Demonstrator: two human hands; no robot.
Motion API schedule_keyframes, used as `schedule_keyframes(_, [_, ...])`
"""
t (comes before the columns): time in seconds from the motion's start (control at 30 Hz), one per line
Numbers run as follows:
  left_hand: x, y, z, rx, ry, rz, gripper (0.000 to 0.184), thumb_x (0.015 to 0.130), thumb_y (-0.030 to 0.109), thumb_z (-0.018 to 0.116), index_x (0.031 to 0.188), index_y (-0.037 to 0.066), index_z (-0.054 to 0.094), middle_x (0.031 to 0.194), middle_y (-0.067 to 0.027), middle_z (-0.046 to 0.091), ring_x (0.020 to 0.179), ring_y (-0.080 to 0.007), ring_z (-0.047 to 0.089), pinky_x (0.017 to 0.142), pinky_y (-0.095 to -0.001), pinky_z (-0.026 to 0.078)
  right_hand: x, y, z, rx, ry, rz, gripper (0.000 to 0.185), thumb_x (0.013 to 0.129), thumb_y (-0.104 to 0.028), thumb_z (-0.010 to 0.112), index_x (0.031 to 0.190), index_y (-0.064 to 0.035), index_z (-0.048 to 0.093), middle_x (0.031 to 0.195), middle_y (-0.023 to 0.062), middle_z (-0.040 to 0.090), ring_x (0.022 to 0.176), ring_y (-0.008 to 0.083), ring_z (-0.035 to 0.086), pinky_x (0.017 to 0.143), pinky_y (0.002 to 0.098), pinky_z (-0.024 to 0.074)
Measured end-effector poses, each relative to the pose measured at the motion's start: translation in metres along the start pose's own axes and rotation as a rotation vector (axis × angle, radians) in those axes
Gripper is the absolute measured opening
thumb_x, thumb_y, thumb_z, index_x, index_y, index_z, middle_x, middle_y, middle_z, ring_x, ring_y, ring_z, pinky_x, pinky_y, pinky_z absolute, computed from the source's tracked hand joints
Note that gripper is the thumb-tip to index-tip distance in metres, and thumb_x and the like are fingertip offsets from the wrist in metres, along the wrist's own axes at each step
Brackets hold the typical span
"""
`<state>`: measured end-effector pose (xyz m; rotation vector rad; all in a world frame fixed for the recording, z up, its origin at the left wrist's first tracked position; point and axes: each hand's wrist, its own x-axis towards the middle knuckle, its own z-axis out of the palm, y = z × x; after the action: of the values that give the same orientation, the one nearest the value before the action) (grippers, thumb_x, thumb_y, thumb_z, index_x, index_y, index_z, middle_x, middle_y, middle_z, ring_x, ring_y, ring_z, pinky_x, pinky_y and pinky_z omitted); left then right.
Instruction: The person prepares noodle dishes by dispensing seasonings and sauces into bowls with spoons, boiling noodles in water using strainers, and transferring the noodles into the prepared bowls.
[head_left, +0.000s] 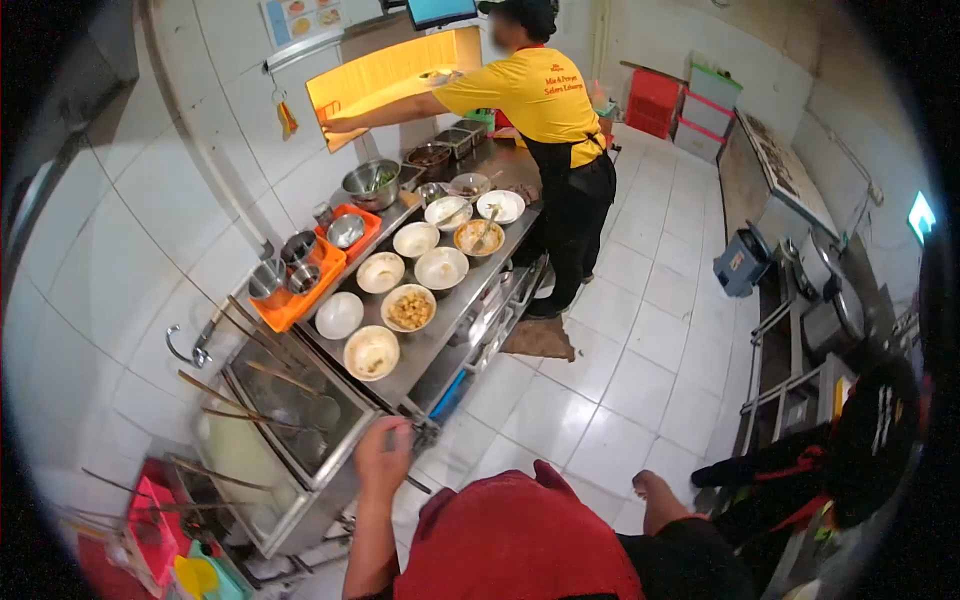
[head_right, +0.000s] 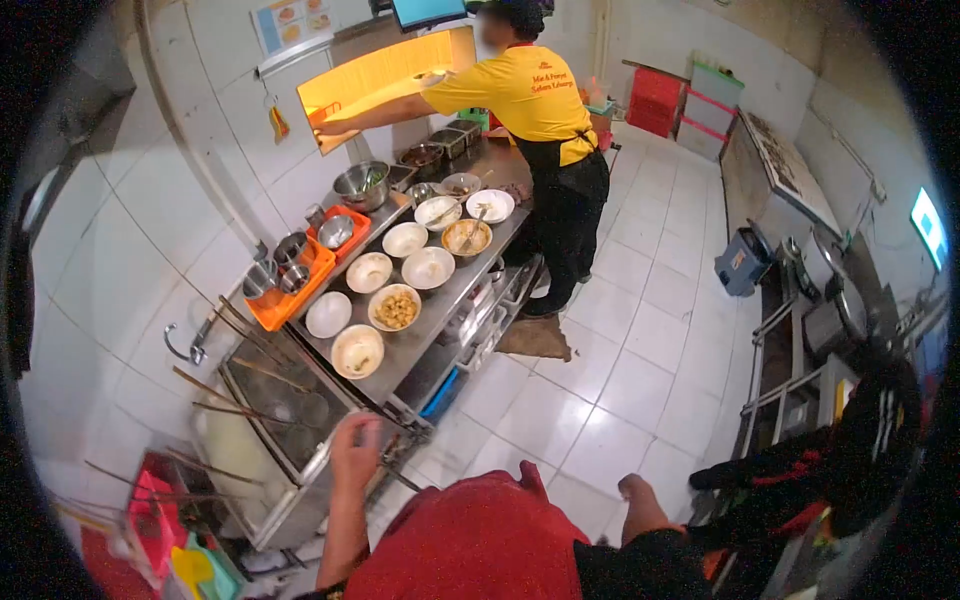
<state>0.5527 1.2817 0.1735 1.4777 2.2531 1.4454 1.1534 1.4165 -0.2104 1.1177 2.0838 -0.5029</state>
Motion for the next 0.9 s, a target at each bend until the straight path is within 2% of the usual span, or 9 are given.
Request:
schedule_keyframes(0.07, [-0.004, 0.0, 0.064, 0.01, -0.36, 0.113, 0.009, 0.082, 0.013, 0.066, 0.089, 0.006, 0.065, 0.095, -0.011, 0.066, 0.093, -0.0283, 0.062, 0.081, -0.0354, 0.049, 0.005, 0.02, 0.009, 0.012, 0.005, -0.017, 0.028, 0.075, -0.031, 0.066, 0.091, -0.0083, 0.067, 0.088, 0.0107, 0.066, 0.077, 0.0266, 0.063, 0.071, 0.0406, 0.0536])
schedule_keyframes(0.17, [-0.002, 0.016, 0.129, -0.114, -0.4, 0.21, 0.012, 0.084, 0.018, 0.064, 0.086, 0.006, 0.065, 0.092, -0.0105, 0.065, 0.09, -0.0301, 0.061, 0.08, -0.0376, 0.049, 0.027, 0.028, 0.029, -0.068, 0.066, -0.163, 0.033, 0.073, -0.037, 0.069, 0.092, -0.0099, 0.064, 0.084, 0.0102, 0.065, 0.072, 0.0262, 0.062, 0.07, 0.0406, 0.0543])
schedule_keyframes(0.23, [0.012, 0.02, 0.159, -0.067, -0.683, 0.256, 0.02, 0.087, 0.025, 0.061, 0.081, 0.006, 0.064, 0.088, -0.0103, 0.064, 0.087, -0.0304, 0.061, 0.077, -0.039, 0.049, 0.038, 0.027, 0.037, -0.126, 0.093, -0.231, 0.035, 0.072, -0.039, 0.071, 0.092, -0.0104, 0.063, 0.082, 0.01, 0.064, 0.07, 0.026, 0.061, 0.069, 0.0407, 0.0546])
schedule_keyframes(0.33, [0.037, 0.02, 0.204, -0.071, -0.791, 0.208, 0.024, 0.088, 0.027, 0.061, 0.08, 0.004, 0.063, 0.087, -0.0122, 0.064, 0.084, -0.0312, 0.061, 0.075, -0.0393, 0.049, 0.035, -0.016, 0.02, 0.596, 0.031, 0.178, 0.028, 0.075, -0.029, 0.06, 0.086, -0.0033, 0.066, 0.097, 0.0164, 0.067, 0.094, 0.033, 0.063, 0.082, 0.0385, 0.0514])
schedule_keyframes(0.4, [0.055, 0.014, 0.244, -0.065, -0.82, 0.204, 0.021, 0.087, 0.026, 0.061, 0.084, 0.005, 0.063, 0.088, -0.0125, 0.064, 0.085, -0.0323, 0.061, 0.074, -0.04, 0.049, 0.006, -0.02, 0.001, 0.526, 0.212, -0.008, 0.027, 0.076, -0.027, 0.058, 0.08, -0.0013, 0.066, 0.094, 0.0184, 0.067, 0.096, 0.032, 0.062, 0.082, 0.0382, 0.0506])
schedule_keyframes(0.47, [0.074, 0.011, 0.292, -0.034, -0.892, 0.26, 0.018, 0.086, 0.023, 0.059, 0.089, 0.006, 0.063, 0.089, -0.0124, 0.064, 0.084, -0.0326, 0.061, 0.074, -0.0406, 0.048, -0.002, -0.012, 0.01, 0.705, 0.153, 0.23, 0.023, 0.078, -0.02, 0.056, 0.065, -0.0028, 0.063, 0.078, 0.0179, 0.065, 0.076, 0.0312, 0.064, 0.07, 0.0435, 0.0522])
schedule_keyframes(0.53, [0.094, 0.019, 0.344, -0.116, -0.962, 0.232, 0.015, 0.086, 0.02, 0.058, 0.093, 0.007, 0.062, 0.089, -0.0132, 0.064, 0.086, -0.033, 0.061, 0.075, -0.0423, 0.048, 0.015, 0.045, 0.116, 0.875, 0.326, 0.347, 0.028, 0.081, -0.033, 0.058, 0.079, -0.0057, 0.064, 0.078, 0.0171, 0.065, 0.07, 0.0331, 0.063, 0.059, 0.0446, 0.0469])
schedule_keyframes(0.67, [0.125, 0.038, 0.457, -0.312, -1.119, 0.238, 0.014, 0.084, 0.013, 0.055, 0.094, 0.005, 0.06, 0.09, -0.0175, 0.062, 0.093, -0.0364, 0.06, 0.081, -0.0465, 0.046, -0.065, 0.047, 0.044, 1.17, 0.203, 0.669, 0.022, 0.082, -0.027, 0.057, 0.076, -0.0057, 0.062, 0.073, 0.0144, 0.062, 0.062, 0.0286, 0.059, 0.053, 0.0406, 0.0445])
schedule_keyframes(0.9, [0.159, 0.07, 0.616, -0.135, -1.478, 0.694, 0.026, 0.08, 0.028, 0.061, 0.08, 0.003, 0.066, 0.083, -0.0196, 0.064, 0.081, -0.0391, 0.062, 0.072, -0.05, 0.05, -0.057, 0.109, -0.048, 1.493, 0.389, 0.757, 0.017, 0.084, -0.015, 0.055, 0.07, -0.0057, 0.058, 0.063, 0.0098, 0.057, 0.048, 0.0207, 0.05, 0.043, 0.0336, 0.0404])
